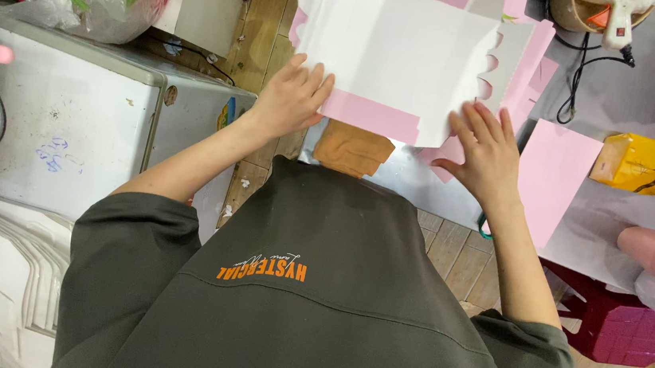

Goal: The person assembles a pink floral-patterned paper box by folding and taping the edges. They repeatedly fold the sides, apply tape to secure the flaps, and adjust the box shape to form a finished container.

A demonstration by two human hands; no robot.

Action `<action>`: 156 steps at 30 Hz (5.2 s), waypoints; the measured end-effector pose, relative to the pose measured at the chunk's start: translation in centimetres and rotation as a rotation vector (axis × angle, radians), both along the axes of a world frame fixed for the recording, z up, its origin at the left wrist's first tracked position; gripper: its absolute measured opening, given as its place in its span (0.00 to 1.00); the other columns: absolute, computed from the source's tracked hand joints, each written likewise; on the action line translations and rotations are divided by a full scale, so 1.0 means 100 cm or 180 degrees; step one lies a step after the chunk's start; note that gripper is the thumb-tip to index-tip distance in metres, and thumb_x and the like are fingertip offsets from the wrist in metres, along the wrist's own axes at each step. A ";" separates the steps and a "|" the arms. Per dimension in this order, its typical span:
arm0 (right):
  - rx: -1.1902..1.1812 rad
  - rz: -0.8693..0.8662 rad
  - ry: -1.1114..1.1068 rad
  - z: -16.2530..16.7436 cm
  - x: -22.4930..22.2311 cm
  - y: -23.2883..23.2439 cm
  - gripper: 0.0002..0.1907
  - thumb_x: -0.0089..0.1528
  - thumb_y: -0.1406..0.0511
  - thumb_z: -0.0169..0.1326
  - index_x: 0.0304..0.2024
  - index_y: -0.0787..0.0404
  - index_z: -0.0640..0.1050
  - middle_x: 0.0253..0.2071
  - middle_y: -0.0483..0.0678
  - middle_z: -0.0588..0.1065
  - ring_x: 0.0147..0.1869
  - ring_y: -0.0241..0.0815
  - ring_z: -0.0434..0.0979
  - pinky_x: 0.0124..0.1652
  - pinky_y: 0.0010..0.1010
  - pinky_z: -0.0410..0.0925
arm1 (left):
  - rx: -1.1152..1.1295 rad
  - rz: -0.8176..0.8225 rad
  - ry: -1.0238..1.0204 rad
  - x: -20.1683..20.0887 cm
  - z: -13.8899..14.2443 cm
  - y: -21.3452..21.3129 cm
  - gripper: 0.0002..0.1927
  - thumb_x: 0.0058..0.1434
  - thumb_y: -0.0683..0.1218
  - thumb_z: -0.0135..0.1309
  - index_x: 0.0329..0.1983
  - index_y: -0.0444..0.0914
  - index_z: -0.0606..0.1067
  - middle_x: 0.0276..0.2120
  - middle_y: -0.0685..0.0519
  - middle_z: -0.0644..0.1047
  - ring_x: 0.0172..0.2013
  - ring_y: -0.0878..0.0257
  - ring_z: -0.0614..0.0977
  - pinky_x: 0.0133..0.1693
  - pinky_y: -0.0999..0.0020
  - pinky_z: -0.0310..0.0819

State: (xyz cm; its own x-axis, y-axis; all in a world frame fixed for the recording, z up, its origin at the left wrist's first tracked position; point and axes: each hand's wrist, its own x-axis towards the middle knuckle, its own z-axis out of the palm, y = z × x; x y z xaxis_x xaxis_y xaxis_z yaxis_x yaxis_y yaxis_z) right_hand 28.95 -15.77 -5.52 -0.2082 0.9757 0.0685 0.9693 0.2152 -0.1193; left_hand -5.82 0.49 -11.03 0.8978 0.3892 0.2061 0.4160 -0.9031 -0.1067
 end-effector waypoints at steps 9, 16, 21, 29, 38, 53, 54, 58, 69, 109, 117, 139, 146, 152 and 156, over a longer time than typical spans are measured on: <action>0.0166 -0.0566 0.0685 -0.048 -0.005 0.014 0.12 0.64 0.62 0.66 0.46 0.59 0.80 0.46 0.47 0.78 0.50 0.49 0.77 0.46 0.39 0.71 | -0.0496 0.0068 -0.0265 0.033 -0.017 0.032 0.14 0.66 0.53 0.65 0.35 0.43 0.73 0.31 0.54 0.76 0.32 0.58 0.78 0.47 0.61 0.69; 0.0741 -0.0374 0.0757 -0.039 -0.011 0.038 0.13 0.57 0.68 0.63 0.45 0.57 0.82 0.44 0.46 0.80 0.47 0.50 0.78 0.43 0.41 0.69 | -0.0644 0.1305 -0.2073 0.028 0.007 0.033 0.33 0.53 0.56 0.70 0.55 0.36 0.73 0.54 0.43 0.75 0.58 0.51 0.73 0.59 0.52 0.60; 0.0769 -0.0083 0.1127 -0.041 -0.075 0.078 0.13 0.57 0.66 0.64 0.44 0.59 0.79 0.40 0.47 0.79 0.44 0.50 0.78 0.41 0.42 0.69 | -0.2291 0.2323 -0.2258 0.042 -0.022 0.025 0.26 0.62 0.56 0.68 0.57 0.41 0.74 0.57 0.52 0.76 0.64 0.55 0.70 0.67 0.55 0.58; 0.1058 -0.0052 0.1559 -0.039 -0.107 0.117 0.05 0.63 0.71 0.58 0.41 0.61 0.78 0.37 0.48 0.77 0.41 0.50 0.77 0.39 0.40 0.68 | -0.3412 0.1384 -0.4825 0.070 -0.026 0.025 0.33 0.64 0.42 0.62 0.67 0.43 0.58 0.60 0.51 0.70 0.58 0.63 0.75 0.59 0.66 0.72; 0.1241 0.0024 0.1598 -0.022 -0.087 0.093 0.06 0.61 0.71 0.60 0.41 0.59 0.80 0.36 0.47 0.78 0.39 0.48 0.78 0.37 0.37 0.69 | -0.4108 0.1222 -0.3511 0.061 -0.030 0.026 0.15 0.70 0.42 0.58 0.58 0.35 0.73 0.41 0.53 0.80 0.43 0.67 0.83 0.45 0.72 0.79; 0.0778 0.0313 0.1558 -0.013 -0.085 0.081 0.05 0.62 0.67 0.61 0.41 0.58 0.82 0.38 0.44 0.78 0.41 0.45 0.78 0.38 0.36 0.70 | -0.3650 0.0221 -0.2490 0.026 -0.025 0.031 0.18 0.64 0.42 0.61 0.57 0.36 0.80 0.49 0.49 0.70 0.49 0.62 0.77 0.47 0.68 0.77; 0.0762 0.0297 0.1551 -0.013 -0.084 0.080 0.05 0.62 0.67 0.61 0.42 0.58 0.82 0.38 0.44 0.78 0.41 0.45 0.78 0.38 0.35 0.71 | -0.3481 0.0286 -0.2277 0.025 -0.026 0.031 0.19 0.62 0.42 0.62 0.57 0.36 0.82 0.47 0.49 0.69 0.48 0.62 0.76 0.46 0.68 0.77; 0.0512 0.0159 0.1628 -0.014 -0.084 0.078 0.09 0.63 0.67 0.59 0.45 0.57 0.82 0.38 0.45 0.78 0.41 0.47 0.79 0.38 0.36 0.71 | -0.3181 0.0633 -0.2803 0.041 -0.035 0.022 0.09 0.65 0.41 0.62 0.48 0.36 0.83 0.47 0.52 0.73 0.46 0.65 0.78 0.45 0.71 0.76; 0.0157 -0.0528 0.1918 -0.021 -0.105 0.090 0.07 0.64 0.64 0.61 0.43 0.60 0.81 0.33 0.51 0.77 0.37 0.52 0.78 0.37 0.41 0.70 | -0.5045 0.1832 -0.5635 0.094 -0.023 -0.004 0.20 0.69 0.42 0.53 0.63 0.34 0.68 0.48 0.55 0.79 0.46 0.71 0.80 0.48 0.75 0.77; -0.0966 -0.1835 0.5598 -0.082 -0.116 0.108 0.25 0.61 0.57 0.64 0.53 0.62 0.70 0.47 0.48 0.78 0.53 0.39 0.78 0.51 0.31 0.72 | -0.3888 0.1079 -0.3216 0.055 -0.063 -0.017 0.22 0.73 0.41 0.53 0.67 0.26 0.70 0.53 0.44 0.79 0.50 0.64 0.80 0.54 0.71 0.74; -0.1237 -0.2067 0.6539 -0.083 -0.126 0.115 0.26 0.59 0.61 0.64 0.55 0.59 0.68 0.50 0.46 0.74 0.54 0.35 0.75 0.52 0.31 0.71 | -0.3966 0.0982 -0.3397 0.051 -0.064 -0.014 0.22 0.73 0.39 0.51 0.68 0.26 0.69 0.53 0.47 0.78 0.49 0.67 0.78 0.52 0.73 0.73; -0.1486 -0.2744 0.6178 -0.088 -0.144 0.133 0.35 0.56 0.60 0.63 0.64 0.63 0.72 0.55 0.49 0.76 0.58 0.37 0.72 0.50 0.31 0.65 | -0.4601 0.0754 -0.2770 0.022 -0.056 -0.013 0.36 0.65 0.34 0.43 0.78 0.30 0.54 0.70 0.40 0.67 0.66 0.57 0.72 0.65 0.65 0.66; -0.1637 -0.2936 0.6361 -0.074 -0.154 0.137 0.34 0.55 0.62 0.62 0.64 0.55 0.70 0.56 0.44 0.72 0.59 0.36 0.69 0.50 0.43 0.68 | -0.4350 0.0704 -0.2809 0.027 -0.058 -0.023 0.37 0.65 0.33 0.49 0.77 0.30 0.53 0.73 0.37 0.61 0.69 0.55 0.68 0.67 0.62 0.62; -0.1653 -0.2856 0.6663 -0.081 -0.144 0.139 0.36 0.56 0.62 0.62 0.65 0.56 0.64 0.54 0.42 0.76 0.57 0.38 0.75 0.49 0.37 0.70 | -0.4295 0.0906 -0.2649 0.022 -0.060 -0.018 0.37 0.66 0.36 0.55 0.77 0.31 0.57 0.71 0.38 0.66 0.68 0.56 0.71 0.68 0.61 0.64; -0.1731 -0.2711 0.6162 -0.083 -0.141 0.143 0.31 0.58 0.61 0.61 0.63 0.60 0.69 0.50 0.44 0.77 0.52 0.36 0.76 0.44 0.33 0.68 | -0.4124 0.0615 -0.2430 0.022 -0.051 -0.019 0.41 0.60 0.36 0.57 0.77 0.33 0.57 0.71 0.38 0.66 0.67 0.55 0.70 0.67 0.60 0.63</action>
